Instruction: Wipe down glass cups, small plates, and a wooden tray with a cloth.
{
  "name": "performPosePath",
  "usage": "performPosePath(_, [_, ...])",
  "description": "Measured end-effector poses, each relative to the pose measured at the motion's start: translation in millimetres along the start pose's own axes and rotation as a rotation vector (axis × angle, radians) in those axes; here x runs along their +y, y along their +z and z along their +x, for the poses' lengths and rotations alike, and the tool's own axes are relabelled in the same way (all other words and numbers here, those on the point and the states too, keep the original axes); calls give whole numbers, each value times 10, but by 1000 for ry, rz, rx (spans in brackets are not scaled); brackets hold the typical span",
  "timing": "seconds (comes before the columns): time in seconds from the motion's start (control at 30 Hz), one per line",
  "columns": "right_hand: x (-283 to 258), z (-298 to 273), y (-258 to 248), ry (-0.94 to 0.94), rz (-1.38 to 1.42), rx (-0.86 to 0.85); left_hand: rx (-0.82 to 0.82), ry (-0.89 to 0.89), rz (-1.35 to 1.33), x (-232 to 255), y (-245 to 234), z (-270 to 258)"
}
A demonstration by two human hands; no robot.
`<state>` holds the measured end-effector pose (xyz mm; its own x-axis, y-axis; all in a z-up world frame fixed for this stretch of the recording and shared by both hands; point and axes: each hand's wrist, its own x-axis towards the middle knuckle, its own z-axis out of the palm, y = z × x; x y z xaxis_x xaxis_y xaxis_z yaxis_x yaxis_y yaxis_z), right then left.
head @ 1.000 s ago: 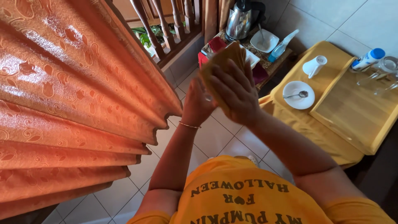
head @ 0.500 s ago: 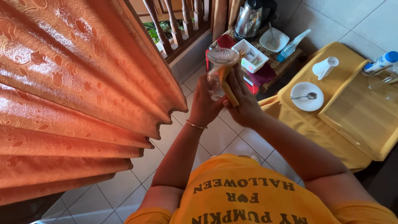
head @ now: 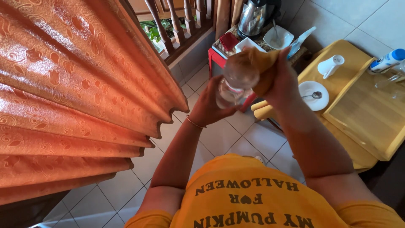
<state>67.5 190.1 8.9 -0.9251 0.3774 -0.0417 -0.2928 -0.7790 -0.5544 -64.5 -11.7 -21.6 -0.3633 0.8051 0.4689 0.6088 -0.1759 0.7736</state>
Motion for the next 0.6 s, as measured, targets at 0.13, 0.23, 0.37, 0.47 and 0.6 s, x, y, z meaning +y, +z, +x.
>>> performPosePath(0.13, [-135,-65,-13,-215,-217,107,-41,-21,-45,196,21,-3])
performPosePath(0.23, [-132,-110,-17,-216,-443,94,24,-7,-23,182,11,0])
performPosePath(0.37, [-139,-179,51,-27,-421,-64,-230,-16,-107,227,-100,15])
performPosePath(0.47, [-256,-178,19,-38,-637,-281,-437,-80,-282,263,-126,36])
performPosePath(0.6, [-506,-352,799,-68,-1235,-725,-525,25,-223,201,18,-16])
